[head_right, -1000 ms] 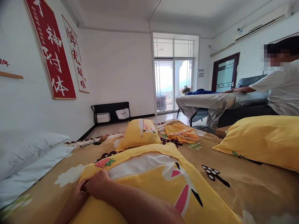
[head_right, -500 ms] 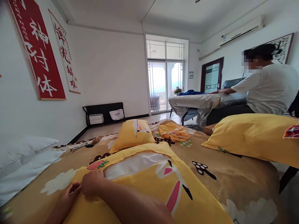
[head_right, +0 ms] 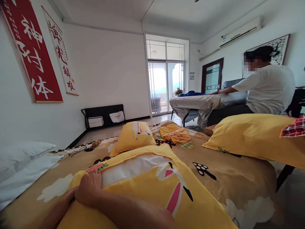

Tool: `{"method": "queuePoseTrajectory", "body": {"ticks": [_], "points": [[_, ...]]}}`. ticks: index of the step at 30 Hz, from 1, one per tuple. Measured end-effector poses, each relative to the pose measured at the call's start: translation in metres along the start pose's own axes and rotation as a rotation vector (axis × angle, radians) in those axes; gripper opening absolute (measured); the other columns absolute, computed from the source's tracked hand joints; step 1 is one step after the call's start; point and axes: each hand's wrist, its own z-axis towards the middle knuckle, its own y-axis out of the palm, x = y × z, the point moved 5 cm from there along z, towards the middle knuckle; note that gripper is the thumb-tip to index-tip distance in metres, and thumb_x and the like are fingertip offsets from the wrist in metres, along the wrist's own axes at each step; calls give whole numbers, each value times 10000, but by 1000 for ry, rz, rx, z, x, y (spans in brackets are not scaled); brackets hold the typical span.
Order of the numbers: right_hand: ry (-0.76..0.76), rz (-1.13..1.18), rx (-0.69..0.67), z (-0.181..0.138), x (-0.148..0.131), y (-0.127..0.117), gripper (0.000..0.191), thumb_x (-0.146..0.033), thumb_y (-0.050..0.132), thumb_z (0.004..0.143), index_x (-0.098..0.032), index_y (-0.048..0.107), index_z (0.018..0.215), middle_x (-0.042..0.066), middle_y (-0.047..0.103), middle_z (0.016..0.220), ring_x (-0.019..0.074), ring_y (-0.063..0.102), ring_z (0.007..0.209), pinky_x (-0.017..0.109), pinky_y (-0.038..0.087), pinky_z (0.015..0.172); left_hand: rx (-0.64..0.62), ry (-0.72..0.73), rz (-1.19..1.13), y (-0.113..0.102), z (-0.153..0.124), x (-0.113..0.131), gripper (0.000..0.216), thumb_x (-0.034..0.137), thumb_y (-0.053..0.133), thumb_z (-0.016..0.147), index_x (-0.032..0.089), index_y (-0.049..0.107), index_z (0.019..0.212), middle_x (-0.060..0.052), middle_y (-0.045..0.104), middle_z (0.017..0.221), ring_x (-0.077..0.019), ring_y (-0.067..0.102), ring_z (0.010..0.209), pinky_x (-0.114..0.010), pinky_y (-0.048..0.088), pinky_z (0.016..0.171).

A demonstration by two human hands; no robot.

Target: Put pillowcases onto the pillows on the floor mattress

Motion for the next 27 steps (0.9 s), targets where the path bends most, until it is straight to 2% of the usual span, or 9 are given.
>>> {"method": "queuePoseTrajectory", "body": {"ticks": [4,7,11,14,20,27], "points": [[-64,-111,-9,1,-3,1,373,-315,597,741,-90,699,1021,195,616,1171,315,528,1116,451,444,923,14,-56,-116,-1,-4,0,317,510,702,510,222,574,538,-2,602,551,-258,610,684,-338,517,685],[-62,-138,-25,2,-5,2,402,-348,589,749,-93,691,1041,211,595,1197,328,498,1152,477,429,923,32,-96,-170,-2,-11,2,306,470,726,484,214,568,540,11,578,534,-228,590,636,-294,499,605],[-22,-138,-41,1,-4,-6,456,-365,566,765,-60,664,1090,236,583,1219,336,480,1177,511,359,981,51,-184,-186,-9,-15,6,296,422,746,438,211,597,581,7,625,585,-234,619,696,-275,509,620],[5,-112,-63,1,1,-22,449,-341,578,742,-63,664,1083,223,603,1195,322,486,1172,479,347,984,68,-234,-117,-18,-14,11,349,440,754,408,206,624,632,-19,684,682,-269,642,807,-294,533,678],[55,-45,-67,2,25,-63,382,-275,570,698,-104,686,1020,180,677,1061,302,576,1055,439,365,931,202,-136,-14,-30,-21,46,415,538,701,497,189,613,703,-54,704,785,-273,646,871,-292,532,639],[125,-38,-67,-14,56,-100,299,-234,556,690,-137,694,937,146,712,969,287,633,946,410,380,873,191,-246,-164,-19,-41,89,489,516,713,456,190,607,805,-19,684,788,-211,624,760,-230,495,540]]}}
